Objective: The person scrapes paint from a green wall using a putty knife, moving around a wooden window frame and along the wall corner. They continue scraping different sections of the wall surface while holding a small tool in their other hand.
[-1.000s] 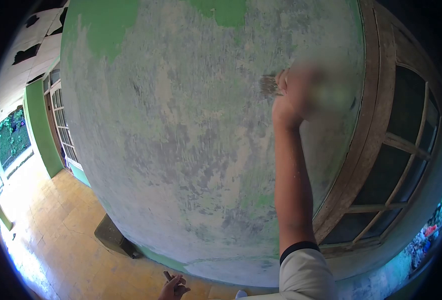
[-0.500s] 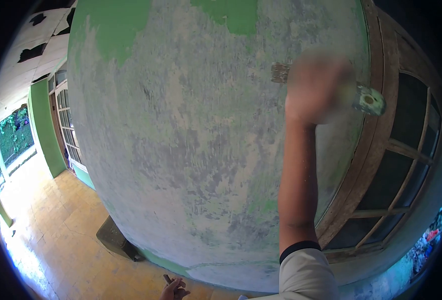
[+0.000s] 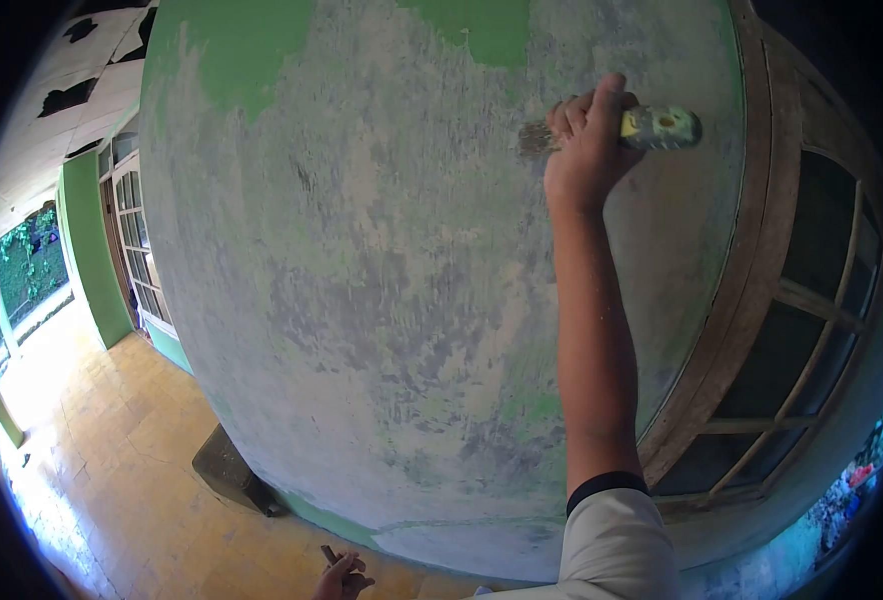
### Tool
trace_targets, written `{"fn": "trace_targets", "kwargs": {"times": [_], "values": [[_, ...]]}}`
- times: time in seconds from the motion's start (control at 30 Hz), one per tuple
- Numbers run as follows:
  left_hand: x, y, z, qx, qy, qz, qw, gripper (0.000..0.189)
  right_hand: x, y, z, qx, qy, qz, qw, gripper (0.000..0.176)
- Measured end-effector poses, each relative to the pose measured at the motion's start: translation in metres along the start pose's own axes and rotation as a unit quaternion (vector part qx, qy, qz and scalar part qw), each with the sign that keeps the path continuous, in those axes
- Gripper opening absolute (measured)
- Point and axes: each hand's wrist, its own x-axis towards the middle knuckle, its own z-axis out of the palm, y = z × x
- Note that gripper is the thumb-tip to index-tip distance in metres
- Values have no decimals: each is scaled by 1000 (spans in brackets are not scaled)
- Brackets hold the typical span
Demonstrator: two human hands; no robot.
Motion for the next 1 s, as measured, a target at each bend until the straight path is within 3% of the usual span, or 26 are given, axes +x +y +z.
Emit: {"fn": "trace_targets", "kwargs": {"times": [0.03,0.13,0.2,0.27,0.3,0.43,0.5,0.57,0.63,0.73,0.8,0.83,0.87,0.93,1.0], "values": [[2,0,-1,-2,-1,3,1000,16,0,-9,0,3,-1,-2,1000,43],[1,6,1,26,-8,16,1000,14,3,-32,-9,99,-45,-125,986,41],[-4,14,5,-61,3,-78,995,14,2,-2,1,46,-11,-75,996,42],[-8,11,2,-35,-7,-46,998,14,3,2,3,15,9,-1,1000,43],[-6,9,3,-16,-18,-6,1000,15,7,-5,6,17,6,-3,1000,43],[4,6,-3,-21,-24,-5,999,17,20,-21,15,63,-28,-76,995,42],[-3,16,7,-62,28,-79,995,19,24,-9,19,77,-24,-90,993,41],[0,11,1,-62,12,-81,995,17,19,24,29,11,32,-6,999,41],[0,13,2,-64,-2,-77,995,17,27,16,31,48,5,13,999,38],[-2,9,-2,-71,16,-79,994,19,30,-2,25,122,-31,-64,990,34],[-1,-4,-11,57,-36,88,994,23,31,11,31,68,10,-71,995,35],[-3,-3,-10,56,-35,86,994,23,29,19,32,8,57,-79,995,36],[-5,1,-10,56,-20,70,996,20,26,26,32,41,42,-10,998,37],[-13,19,1,53,-7,57,997,19,35,18,33,60,20,-29,998,36],[-23,32,8,-72,2,-41,997,16,46,2,34,83,-2,-46,996,36]]}}
